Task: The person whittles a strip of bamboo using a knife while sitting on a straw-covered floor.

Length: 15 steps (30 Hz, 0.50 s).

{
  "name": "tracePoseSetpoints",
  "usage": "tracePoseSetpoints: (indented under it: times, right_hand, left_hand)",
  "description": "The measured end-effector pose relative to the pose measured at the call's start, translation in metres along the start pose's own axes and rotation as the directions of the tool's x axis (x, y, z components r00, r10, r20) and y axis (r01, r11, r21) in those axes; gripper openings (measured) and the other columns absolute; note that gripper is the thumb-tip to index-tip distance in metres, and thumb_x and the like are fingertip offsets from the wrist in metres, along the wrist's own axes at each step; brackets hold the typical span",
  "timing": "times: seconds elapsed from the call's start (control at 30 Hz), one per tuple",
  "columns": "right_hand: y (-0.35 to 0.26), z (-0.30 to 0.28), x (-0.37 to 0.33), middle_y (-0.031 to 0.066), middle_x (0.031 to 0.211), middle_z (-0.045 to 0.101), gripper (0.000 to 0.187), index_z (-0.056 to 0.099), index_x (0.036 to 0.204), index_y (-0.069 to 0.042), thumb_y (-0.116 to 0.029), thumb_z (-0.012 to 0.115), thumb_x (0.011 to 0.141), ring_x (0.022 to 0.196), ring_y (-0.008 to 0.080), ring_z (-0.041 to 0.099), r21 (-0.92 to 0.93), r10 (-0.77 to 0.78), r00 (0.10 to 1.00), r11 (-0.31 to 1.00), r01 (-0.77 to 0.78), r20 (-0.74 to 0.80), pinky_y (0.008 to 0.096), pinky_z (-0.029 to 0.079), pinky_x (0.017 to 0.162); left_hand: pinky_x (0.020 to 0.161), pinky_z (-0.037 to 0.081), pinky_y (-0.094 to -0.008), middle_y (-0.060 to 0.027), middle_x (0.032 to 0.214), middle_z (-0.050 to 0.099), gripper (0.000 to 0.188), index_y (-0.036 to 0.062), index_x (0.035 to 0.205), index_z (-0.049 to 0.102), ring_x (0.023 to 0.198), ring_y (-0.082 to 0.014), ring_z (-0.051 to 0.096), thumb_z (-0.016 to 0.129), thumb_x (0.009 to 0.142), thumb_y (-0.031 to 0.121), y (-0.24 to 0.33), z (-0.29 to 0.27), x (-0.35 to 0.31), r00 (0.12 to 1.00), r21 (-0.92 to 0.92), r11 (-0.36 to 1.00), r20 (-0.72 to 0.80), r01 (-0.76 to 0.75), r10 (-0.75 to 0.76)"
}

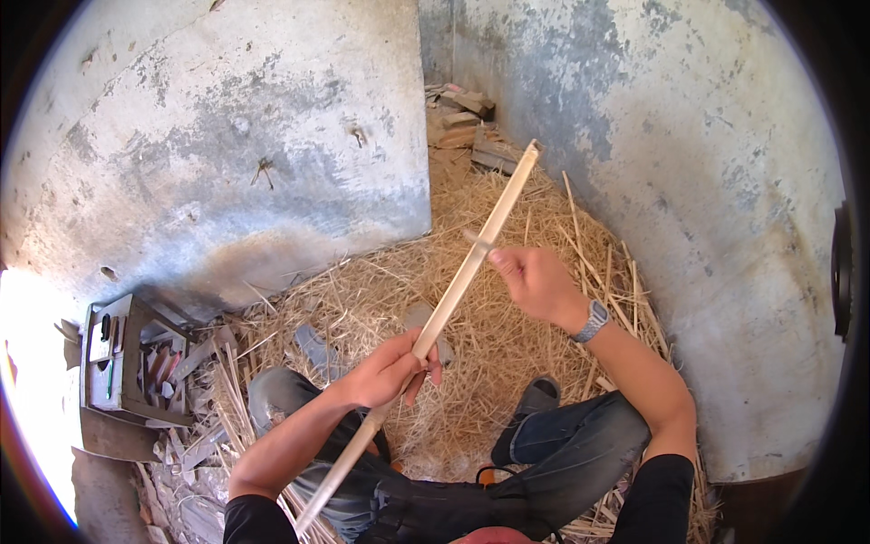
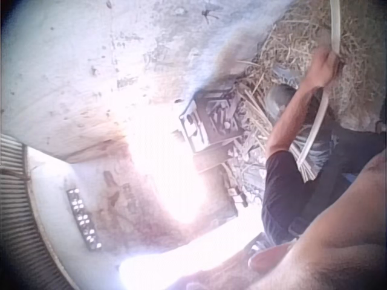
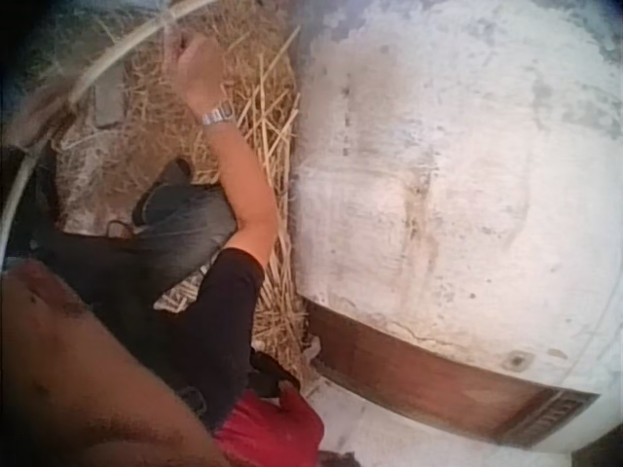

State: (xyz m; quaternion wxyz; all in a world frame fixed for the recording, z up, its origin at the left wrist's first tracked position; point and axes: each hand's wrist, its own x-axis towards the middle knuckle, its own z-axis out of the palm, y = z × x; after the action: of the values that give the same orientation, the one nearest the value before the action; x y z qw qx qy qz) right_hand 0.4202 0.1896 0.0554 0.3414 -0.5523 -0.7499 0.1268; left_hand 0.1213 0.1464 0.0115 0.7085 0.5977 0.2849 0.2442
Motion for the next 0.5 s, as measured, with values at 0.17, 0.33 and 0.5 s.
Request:
tracePoseSetpoints:
  times: [0.17, 0.33, 0.5]
  right_hand:
    - [-0.027, 0.023, -0.013, 0.0153, 0.056, 0.060, 0.065, 0.074, 0.079, -0.007, -0.058, 0.044, 0.107, 0.049, 0.0368, 0.060, -0.027, -0.054, 0.969, 0.998, 0.062, 0.240, 0.0471, 0.045, 0.048]
    - [-0.047, 0.034, -0.021, 0.0183, 0.058, 0.063, 0.062, 0.074, 0.082, -0.007, -0.056, 0.046, 0.106, 0.054, 0.0394, 0.064, -0.065, -0.130, 0.951, 0.986, 0.154, 0.281, 0.0494, 0.049, 0.051]
    - [-0.063, 0.034, -0.026, 0.0208, 0.061, 0.065, 0.061, 0.074, 0.082, -0.006, -0.055, 0.047, 0.106, 0.057, 0.0405, 0.067, -0.093, -0.111, 0.937, 0.984, 0.149, 0.331, 0.0501, 0.051, 0.052]
  left_hand:
    - [0.046, 0.046, -0.0298, -0.0049, 0.065, 0.053, 0.052, 0.0022, 0.110, 0.054, 0.046, -0.0158, 0.052, 0.032, 0.113, 0.049, 0.003, 0.000, 0.013, 0.953, 0.015, 0.967, -0.178, 0.252, -0.246]
    - [0.042, 0.032, -0.0263, 0.0002, 0.057, 0.039, 0.043, 0.0037, 0.132, 0.054, 0.043, -0.0110, 0.035, 0.034, 0.116, 0.038, -0.009, 0.000, 0.024, 0.969, -0.185, 0.982, -0.245, -0.034, -0.012]
    - [0.047, 0.031, -0.0231, 0.0046, 0.061, 0.035, 0.049, 0.0102, 0.162, 0.029, 0.049, -0.0060, 0.032, 0.035, 0.117, 0.027, 0.002, 0.004, 0.014, 0.985, -0.262, 0.964, -0.175, -0.051, 0.004]
